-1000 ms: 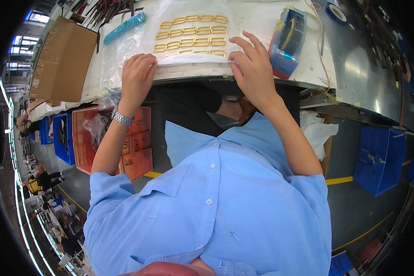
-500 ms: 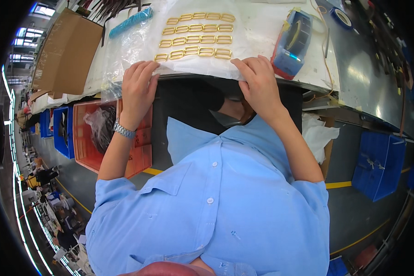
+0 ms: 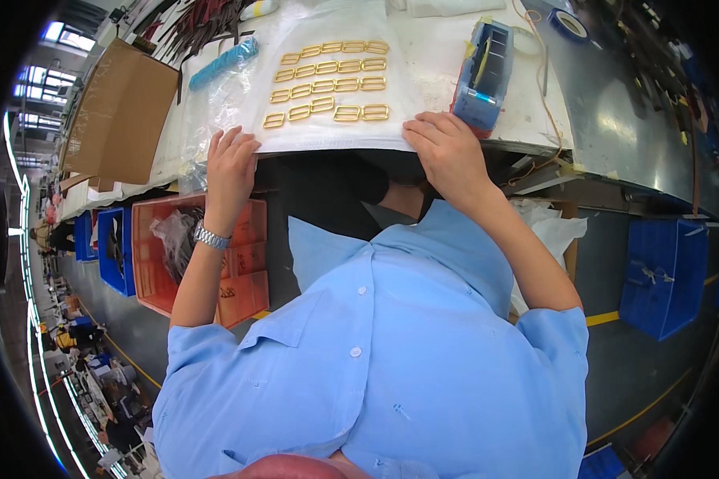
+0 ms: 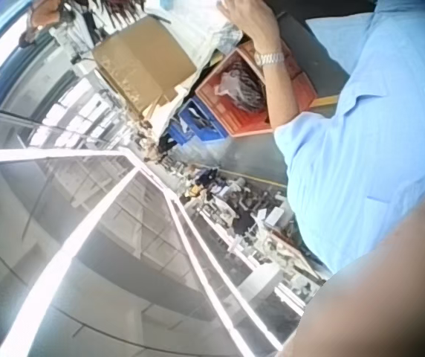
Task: The recorder is wrapping gold-colored metal buckles with protective film and securing them with tape before placing them into a plastic bag.
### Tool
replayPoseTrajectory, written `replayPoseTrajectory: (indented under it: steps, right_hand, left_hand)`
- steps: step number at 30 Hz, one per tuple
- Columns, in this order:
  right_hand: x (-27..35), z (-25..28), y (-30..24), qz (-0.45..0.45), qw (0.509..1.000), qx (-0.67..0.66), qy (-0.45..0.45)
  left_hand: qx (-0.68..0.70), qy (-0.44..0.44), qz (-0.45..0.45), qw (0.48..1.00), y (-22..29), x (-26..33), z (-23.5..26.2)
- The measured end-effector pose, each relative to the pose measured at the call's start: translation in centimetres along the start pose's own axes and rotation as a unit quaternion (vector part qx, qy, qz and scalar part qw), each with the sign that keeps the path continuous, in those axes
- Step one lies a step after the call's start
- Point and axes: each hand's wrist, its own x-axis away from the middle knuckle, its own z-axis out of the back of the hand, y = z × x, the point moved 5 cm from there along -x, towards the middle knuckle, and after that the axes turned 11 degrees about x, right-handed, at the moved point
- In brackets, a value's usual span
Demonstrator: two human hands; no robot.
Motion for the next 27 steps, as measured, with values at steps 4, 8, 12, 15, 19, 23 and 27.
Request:
replayPoseTrajectory:
  steps: [4,8,12,15,19,23,27]
  right_hand:
    - [0.2,1.0,-0.4,0.034,0.999,0.027,-0.002]
    - [0.8,1.6,-0.5,0.042,0.998,0.041,0.007]
    - [1.6,2.0,-0.8,0.032,0.999,0.025,-0.004]
    - [1.2,2.2,-1.2,0.016,0.997,0.043,-0.063]
    - [-0.3,4.1,-4.2,-0.019,0.993,0.054,-0.106]
    - [-6.0,3.5,-6.2,-0.026,0.99,-0.138,-0.014]
    - [-11.1,-5.9,0.0,-0.115,0.969,-0.212,0.059]
  left_hand:
    - [0.001,0.022,-0.016,1.0,0.8,0.8,0.5]
    - [0.007,0.028,-0.016,0.999,1.5,1.6,0.9]
    - [0.012,0.031,-0.013,0.999,2.0,2.1,0.8]
    - [0.015,0.013,-0.005,1.0,2.0,1.5,1.3]
    - [0.08,-0.032,0.049,0.995,3.8,-1.8,5.3]
    - [0.242,0.017,0.08,0.967,2.4,-7.0,3.3]
    - [0.375,0.002,0.062,0.925,-0.4,-14.8,-5.0]
